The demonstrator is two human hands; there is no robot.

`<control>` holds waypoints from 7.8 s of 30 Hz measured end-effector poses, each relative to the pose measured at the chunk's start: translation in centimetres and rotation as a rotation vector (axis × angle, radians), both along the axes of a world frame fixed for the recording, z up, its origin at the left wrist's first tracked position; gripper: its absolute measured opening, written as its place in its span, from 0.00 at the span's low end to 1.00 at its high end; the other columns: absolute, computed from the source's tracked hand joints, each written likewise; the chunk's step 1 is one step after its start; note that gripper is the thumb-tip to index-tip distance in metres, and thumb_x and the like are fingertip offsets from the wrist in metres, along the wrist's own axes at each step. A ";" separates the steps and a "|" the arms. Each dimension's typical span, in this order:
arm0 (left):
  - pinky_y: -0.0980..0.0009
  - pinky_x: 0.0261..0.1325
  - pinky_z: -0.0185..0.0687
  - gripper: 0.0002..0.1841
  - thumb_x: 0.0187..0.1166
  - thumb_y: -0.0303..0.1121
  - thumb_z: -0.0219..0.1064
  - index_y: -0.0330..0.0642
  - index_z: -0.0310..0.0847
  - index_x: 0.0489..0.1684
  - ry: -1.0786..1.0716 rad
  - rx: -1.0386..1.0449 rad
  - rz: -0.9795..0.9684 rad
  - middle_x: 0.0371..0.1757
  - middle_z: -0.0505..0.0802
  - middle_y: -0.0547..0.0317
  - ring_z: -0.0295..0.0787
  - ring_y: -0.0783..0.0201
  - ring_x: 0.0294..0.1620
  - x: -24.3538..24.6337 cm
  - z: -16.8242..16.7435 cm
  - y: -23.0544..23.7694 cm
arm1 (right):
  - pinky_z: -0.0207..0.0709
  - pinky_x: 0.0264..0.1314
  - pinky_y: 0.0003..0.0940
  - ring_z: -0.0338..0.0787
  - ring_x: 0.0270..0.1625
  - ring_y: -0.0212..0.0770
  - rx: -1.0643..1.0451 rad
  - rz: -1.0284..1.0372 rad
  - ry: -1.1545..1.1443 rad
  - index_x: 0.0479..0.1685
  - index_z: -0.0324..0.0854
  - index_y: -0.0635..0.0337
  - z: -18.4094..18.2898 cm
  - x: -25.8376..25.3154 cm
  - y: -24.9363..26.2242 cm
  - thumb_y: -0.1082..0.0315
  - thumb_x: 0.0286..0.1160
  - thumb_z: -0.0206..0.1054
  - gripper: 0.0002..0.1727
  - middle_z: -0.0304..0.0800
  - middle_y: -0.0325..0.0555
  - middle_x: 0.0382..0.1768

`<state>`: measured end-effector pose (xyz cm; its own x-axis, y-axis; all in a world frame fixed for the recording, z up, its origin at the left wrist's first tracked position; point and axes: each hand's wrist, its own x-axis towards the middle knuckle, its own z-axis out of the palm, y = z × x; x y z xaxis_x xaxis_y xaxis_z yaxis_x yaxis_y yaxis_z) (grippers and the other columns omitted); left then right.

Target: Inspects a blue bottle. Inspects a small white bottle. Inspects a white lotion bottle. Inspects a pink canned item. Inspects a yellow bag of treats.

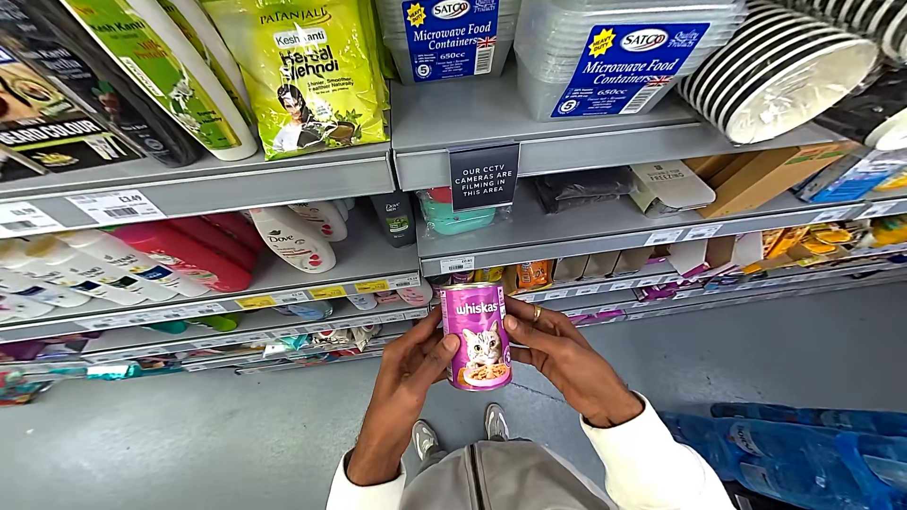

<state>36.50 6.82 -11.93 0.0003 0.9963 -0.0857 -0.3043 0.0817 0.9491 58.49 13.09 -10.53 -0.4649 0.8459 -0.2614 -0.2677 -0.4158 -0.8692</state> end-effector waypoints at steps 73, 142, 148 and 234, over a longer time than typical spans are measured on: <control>0.61 0.59 0.92 0.27 0.84 0.41 0.66 0.47 0.76 0.82 0.029 0.292 0.046 0.66 0.91 0.47 0.93 0.54 0.59 -0.9 5.5 2.7 | 0.89 0.63 0.39 0.92 0.62 0.45 0.371 0.070 0.038 0.84 0.74 0.54 6.3 -1.2 2.6 0.64 0.85 0.65 0.27 0.87 0.51 0.68; 0.47 0.60 0.91 0.34 0.89 0.42 0.60 0.32 0.57 0.89 0.026 0.161 0.317 0.65 0.91 0.43 0.92 0.44 0.62 -2.8 -7.0 -6.3 | 0.65 0.87 0.51 0.75 0.81 0.54 0.434 -0.244 -0.750 0.77 0.72 0.72 -22.3 -11.6 16.9 0.61 0.46 0.92 0.52 0.79 0.65 0.74; 0.49 0.57 0.92 0.33 0.89 0.45 0.59 0.36 0.60 0.89 0.013 0.162 0.292 0.63 0.92 0.46 0.94 0.47 0.58 -2.7 -6.8 -5.9 | 0.57 0.91 0.49 0.70 0.85 0.55 0.425 -0.116 -0.850 0.78 0.72 0.71 -21.7 -11.3 17.4 0.60 0.55 0.89 0.48 0.75 0.65 0.78; 0.46 0.59 0.84 0.40 0.63 0.31 0.83 0.20 0.68 0.73 0.770 -0.165 0.782 0.59 0.85 0.26 0.89 0.43 0.48 6.0 -20.9 18.8 | 0.91 0.59 0.43 0.97 0.52 0.46 0.465 -0.244 -0.166 0.76 0.68 0.74 -2.9 10.5 -1.0 0.78 0.78 0.68 0.27 0.95 0.51 0.55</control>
<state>42.53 25.58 -32.86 -0.7339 0.6750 0.0759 0.3393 0.2675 0.9018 69.01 12.05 -13.43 -0.2253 0.9678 0.1125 -0.1516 0.0793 -0.9853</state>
